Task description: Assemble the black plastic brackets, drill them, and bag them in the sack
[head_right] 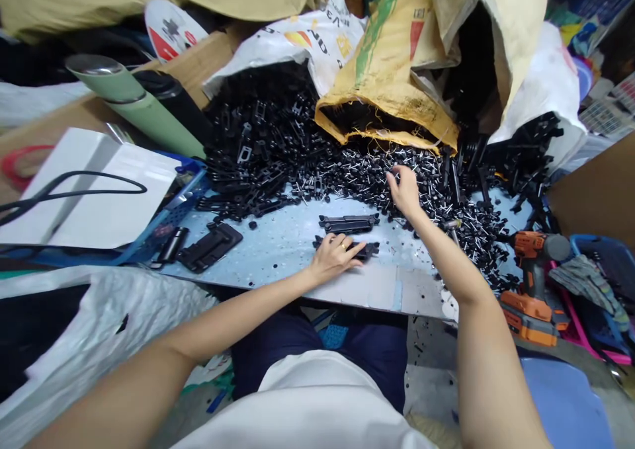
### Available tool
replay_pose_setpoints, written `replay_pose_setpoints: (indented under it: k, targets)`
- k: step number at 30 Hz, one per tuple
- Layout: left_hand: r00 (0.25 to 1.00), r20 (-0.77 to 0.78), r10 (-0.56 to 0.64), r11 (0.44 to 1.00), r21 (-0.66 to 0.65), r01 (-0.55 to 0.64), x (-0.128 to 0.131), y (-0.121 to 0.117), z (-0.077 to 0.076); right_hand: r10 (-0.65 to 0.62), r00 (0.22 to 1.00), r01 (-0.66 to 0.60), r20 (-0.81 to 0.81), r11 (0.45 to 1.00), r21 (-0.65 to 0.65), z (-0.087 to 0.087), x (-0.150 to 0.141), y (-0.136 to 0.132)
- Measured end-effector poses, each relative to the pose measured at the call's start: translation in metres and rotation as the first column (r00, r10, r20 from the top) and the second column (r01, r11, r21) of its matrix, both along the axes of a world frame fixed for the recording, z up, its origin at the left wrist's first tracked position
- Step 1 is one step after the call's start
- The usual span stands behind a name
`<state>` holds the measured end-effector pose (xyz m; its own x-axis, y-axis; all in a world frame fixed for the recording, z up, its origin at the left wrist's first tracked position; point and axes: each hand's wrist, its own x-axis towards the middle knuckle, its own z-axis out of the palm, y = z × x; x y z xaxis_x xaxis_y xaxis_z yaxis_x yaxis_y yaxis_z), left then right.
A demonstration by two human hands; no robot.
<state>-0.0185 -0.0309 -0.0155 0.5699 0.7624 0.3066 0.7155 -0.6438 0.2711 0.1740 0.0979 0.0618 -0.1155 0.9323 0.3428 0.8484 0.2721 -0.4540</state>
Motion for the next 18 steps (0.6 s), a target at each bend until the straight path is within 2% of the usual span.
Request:
replay_pose_setpoints:
  k: [3,6,8,10,12,14,16,18]
  targets:
    - [0.995,-0.087,0.042,0.998,-0.046,-0.046,0.01,0.028,0.003,0.035,0.973,-0.029,0.229,0.999,-0.03,0.021,-0.012,0.061]
    - [0.992,-0.062,0.107,0.994,-0.024,-0.109,0.016,0.043,0.01,0.095,0.935,-0.083,0.343,0.995,-0.049,0.034,-0.042,0.106]
    - [0.983,-0.006,0.182,0.983,0.009,-0.182,0.01,0.05,0.016,0.126,0.918,-0.114,0.376,0.992,-0.053,0.038,-0.061,0.13]
    - [0.947,0.059,0.315,0.948,0.022,-0.317,-0.007,0.061,0.021,0.157,0.892,-0.145,0.424,0.988,-0.062,0.038,-0.076,0.151]
    - [0.865,0.119,0.488,0.871,-0.001,-0.491,-0.032,0.079,0.027,0.177,0.871,-0.164,0.458,0.984,-0.068,0.034,-0.086,0.167]
    - [0.746,0.156,0.647,0.76,-0.052,-0.648,-0.059,0.104,0.032,0.181,0.863,-0.171,0.472,0.983,-0.064,0.027,-0.09,0.178]
    - [0.631,0.162,0.759,0.65,-0.113,-0.752,-0.082,0.133,0.038,0.183,0.858,-0.182,0.48,0.982,-0.05,0.019,-0.09,0.185]
    - [0.546,0.148,0.825,0.565,-0.174,-0.807,-0.097,0.162,0.043,0.194,0.848,-0.205,0.493,0.978,-0.032,0.015,-0.088,0.187]
